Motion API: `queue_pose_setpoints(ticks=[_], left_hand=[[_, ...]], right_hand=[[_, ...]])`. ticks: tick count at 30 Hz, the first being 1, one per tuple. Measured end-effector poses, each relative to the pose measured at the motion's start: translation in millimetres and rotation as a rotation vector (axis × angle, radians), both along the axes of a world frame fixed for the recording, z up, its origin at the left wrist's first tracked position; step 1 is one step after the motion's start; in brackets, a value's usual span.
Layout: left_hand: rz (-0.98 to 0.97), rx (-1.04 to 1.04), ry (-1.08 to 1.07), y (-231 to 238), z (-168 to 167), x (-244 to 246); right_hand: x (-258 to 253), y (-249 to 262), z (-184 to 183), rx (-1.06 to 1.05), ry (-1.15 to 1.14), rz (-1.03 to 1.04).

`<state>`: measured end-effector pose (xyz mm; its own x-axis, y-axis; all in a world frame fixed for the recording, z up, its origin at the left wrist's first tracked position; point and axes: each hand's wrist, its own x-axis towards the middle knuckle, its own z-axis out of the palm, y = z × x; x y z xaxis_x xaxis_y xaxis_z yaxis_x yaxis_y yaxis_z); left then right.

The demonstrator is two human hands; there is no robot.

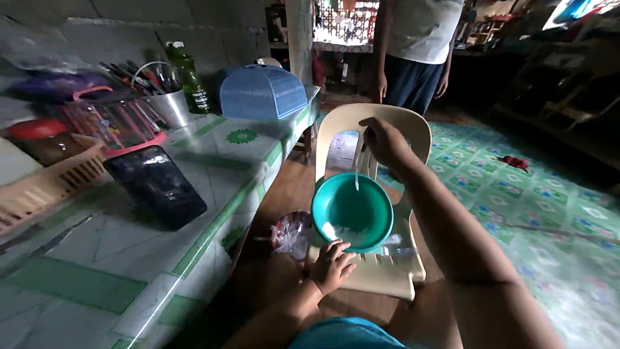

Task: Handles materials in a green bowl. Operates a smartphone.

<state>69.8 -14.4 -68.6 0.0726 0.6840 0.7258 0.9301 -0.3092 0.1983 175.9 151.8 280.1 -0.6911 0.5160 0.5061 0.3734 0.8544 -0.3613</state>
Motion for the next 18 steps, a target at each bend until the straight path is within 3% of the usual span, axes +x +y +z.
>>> queue_pose_setpoints(ticks=[3, 6, 8, 12, 14, 18], left_hand=[[0.002, -0.008, -0.004, 1.4, 1.6, 0.1], [-0.002, -0.001, 0.005, -0.1, 1.2, 0.7], [-0.007, 0.009, 0.002, 1.3, 1.2, -0.2], [-0.028, 0.015, -0.076, -0.3, 3.0, -2.2], [-0.023, 0.028, -0.123, 1.1, 9.4, -4.3], [0.06, 0.014, -0.31, 0.4, 51.8, -13.9]], right_hand=[[-7.6, 0.7, -23.9, 0.084, 0.13, 0.008], [-25.6, 12.0, -57.0, -0.035, -0.234, 0.068], [-25.9, 11.0, -48.6, -0.052, -0.255, 0.077], [-14.3, -1.8, -20.1, 0.03, -0.068, 0.073], [-14.1, -7.0, -25.5, 0.075, -0.007, 0.057], [-28.8, -4.9, -70.0, -0.061, -0.312, 0.132]])
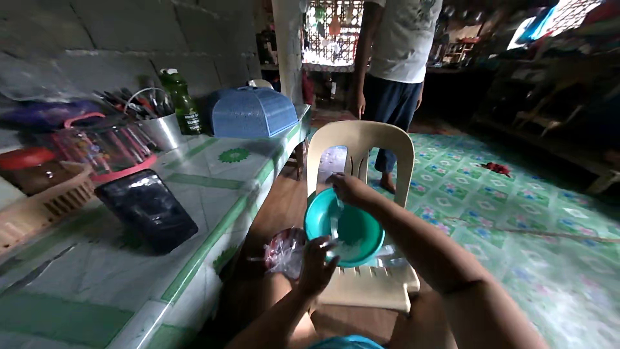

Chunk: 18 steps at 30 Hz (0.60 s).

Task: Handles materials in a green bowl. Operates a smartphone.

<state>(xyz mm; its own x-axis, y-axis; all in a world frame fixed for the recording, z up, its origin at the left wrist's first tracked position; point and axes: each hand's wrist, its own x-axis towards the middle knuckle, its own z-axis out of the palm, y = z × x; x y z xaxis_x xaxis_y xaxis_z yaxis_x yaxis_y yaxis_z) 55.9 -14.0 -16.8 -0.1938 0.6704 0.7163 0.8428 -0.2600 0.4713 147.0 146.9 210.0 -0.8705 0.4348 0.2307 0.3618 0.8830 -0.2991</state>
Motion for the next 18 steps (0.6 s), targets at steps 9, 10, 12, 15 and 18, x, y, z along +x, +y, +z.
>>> queue_pose_setpoints(ticks=[9, 10, 12, 15, 18], left_hand=[[-0.481, -0.482, -0.734, 43.0, 123.7, -37.7], [-0.526, -0.52, -0.744, 45.9, 127.0, -37.6], [-0.542, -0.557, -0.768, 49.1, 132.0, -32.1], [-0.468, -0.554, -0.831, 51.4, 137.4, -18.4], [-0.369, -0.518, -0.956, 55.9, 139.1, -10.6]], right_hand=[[18.7, 9.4, 4.0, -0.28, 0.217, 0.262], [23.4, 9.7, 6.2, -0.318, 0.223, 0.265], [34.7, 14.0, 7.9, -0.402, 0.236, 0.269], [55.5, 15.1, 0.1, -0.511, 0.458, 0.174], [86.4, 19.9, -16.5, -0.564, 0.755, -0.101]])
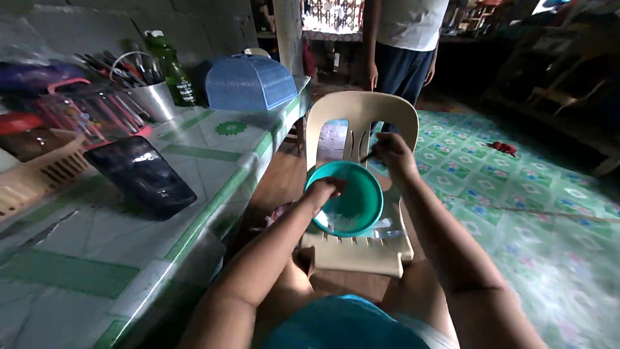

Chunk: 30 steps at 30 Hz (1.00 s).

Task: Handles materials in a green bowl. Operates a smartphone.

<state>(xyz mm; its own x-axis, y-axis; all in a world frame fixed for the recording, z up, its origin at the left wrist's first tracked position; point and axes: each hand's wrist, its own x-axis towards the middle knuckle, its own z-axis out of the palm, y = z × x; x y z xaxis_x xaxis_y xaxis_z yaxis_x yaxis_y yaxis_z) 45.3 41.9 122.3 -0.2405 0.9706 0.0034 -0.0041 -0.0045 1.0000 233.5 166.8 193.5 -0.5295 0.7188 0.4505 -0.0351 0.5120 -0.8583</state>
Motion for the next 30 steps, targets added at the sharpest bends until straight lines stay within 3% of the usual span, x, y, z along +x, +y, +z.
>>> queue_pose_setpoints(ticks=[2, 5, 8, 11, 15, 17, 21, 24, 30], left_hand=[[0.009, 0.024, -0.055, -0.4, 2.5, 0.5], [0.018, 0.049, -0.105, -2.4, 8.2, 0.7], [0.029, 0.047, -0.1, 1.0, 10.2, 1.1], [0.041, 0.049, -0.063, 0.2, 11.5, 2.2], [-0.01, 0.055, 0.108, -1.6, 13.0, 7.9], [-0.001, 0.031, 0.21, -2.1, 14.4, 9.5], [-0.034, 0.023, 0.354, -15.9, 17.0, 3.9], [-0.156, 0.053, 0.617, -25.8, 20.9, -1.9], [-0.285, 0.066, 1.067, -17.0, 27.6, -3.2]], right_hand=[[22.8, 3.5, -29.1, -0.048, -0.217, -0.071], [33.1, -6.3, -106.8, -0.045, -0.854, 0.072], [35.4, -23.5, -157.5, 0.002, -1.073, 0.149], [28.9, -33.6, -111.1, 0.029, -0.993, 0.046], [-1.5, -30.9, -56.1, -0.273, -0.382, 0.067], [-24.1, -33.4, -39.1, -0.348, -0.213, 0.095], [-38.8, -37.5, -0.4, -0.05, -0.295, -0.017], [-32.0, -47.5, 28.8, 0.199, -0.432, -0.056], [-23.6, -47.2, 34.0, 0.554, -0.412, -0.065]])
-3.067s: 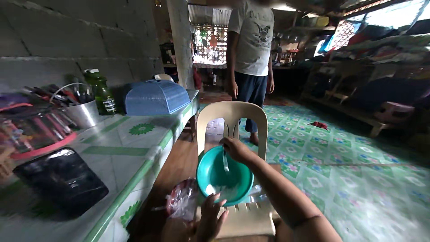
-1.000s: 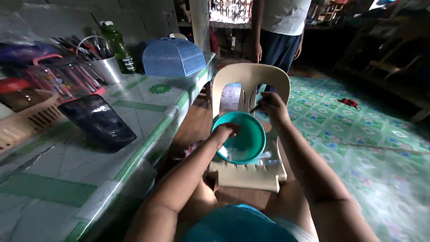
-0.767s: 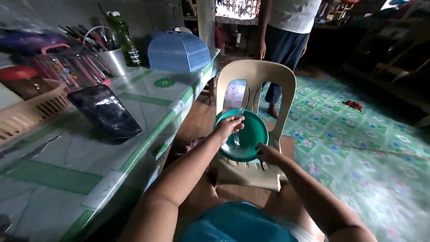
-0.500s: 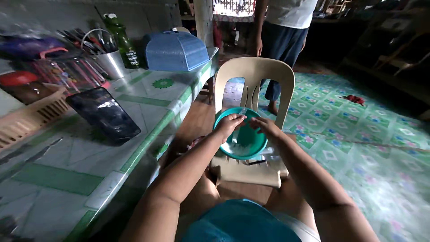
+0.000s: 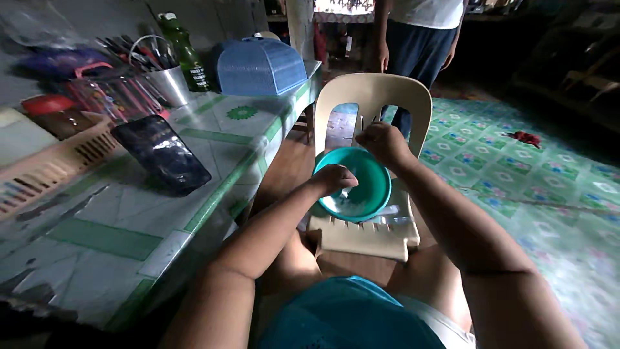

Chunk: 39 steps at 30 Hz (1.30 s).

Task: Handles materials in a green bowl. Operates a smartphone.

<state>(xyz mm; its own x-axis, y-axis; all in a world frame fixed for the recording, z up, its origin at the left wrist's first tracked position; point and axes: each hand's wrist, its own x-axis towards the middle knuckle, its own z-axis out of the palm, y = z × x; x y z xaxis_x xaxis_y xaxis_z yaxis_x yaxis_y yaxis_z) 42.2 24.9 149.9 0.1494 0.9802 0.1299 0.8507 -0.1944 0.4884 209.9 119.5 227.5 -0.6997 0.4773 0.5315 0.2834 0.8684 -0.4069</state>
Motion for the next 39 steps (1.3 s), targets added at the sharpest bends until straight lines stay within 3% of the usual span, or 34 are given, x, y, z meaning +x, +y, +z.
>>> queue_pose_setpoints(ticks=[13, 17, 19, 22, 24, 26, 28, 30, 32, 39], left_hand=[[-0.045, 0.131, 0.045, -2.5, -2.9, 0.6], [0.117, 0.305, 0.073, -7.9, 18.2, 7.1], [0.223, 0.471, 0.062, -6.2, 27.8, 4.7], [0.273, 0.948, 0.048, 0.3, 30.3, -0.3], [0.263, 1.147, 0.027, 1.7, 32.8, 4.0], [0.19, 1.237, -0.041, 2.5, 30.4, 16.8], [0.103, 1.104, -0.175, -4.6, 18.0, 35.2], [0.034, 0.83, -0.321, -17.1, 3.4, 51.6], [0.004, 0.657, -0.413, -26.7, -11.1, 59.1], [0.177, 0.164, -0.716, -39.6, -37.4, 42.5]], right_hand=[[18.8, -20.0, 16.8, 0.207, 0.089, 0.022], [34.7, -21.5, 12.3, 0.097, 0.349, -0.043], [45.2, -16.4, -2.9, -0.047, 0.555, -0.125], [49.0, -7.4, -53.3, -0.439, 0.78, -0.126], [33.3, -10.8, -91.2, -0.754, 0.812, -0.086], [10.7, -24.1, -117.0, -1.033, 0.699, -0.027], [-8.9, -41.6, -128.8, -1.214, 0.574, 0.053], [-15.1, -47.0, -133.3, -1.225, 0.575, 0.142], [-7.9, -32.4, -126.7, -1.088, 0.544, 0.212], [8.8, 1.3, -71.5, -0.758, 0.331, -0.047]])
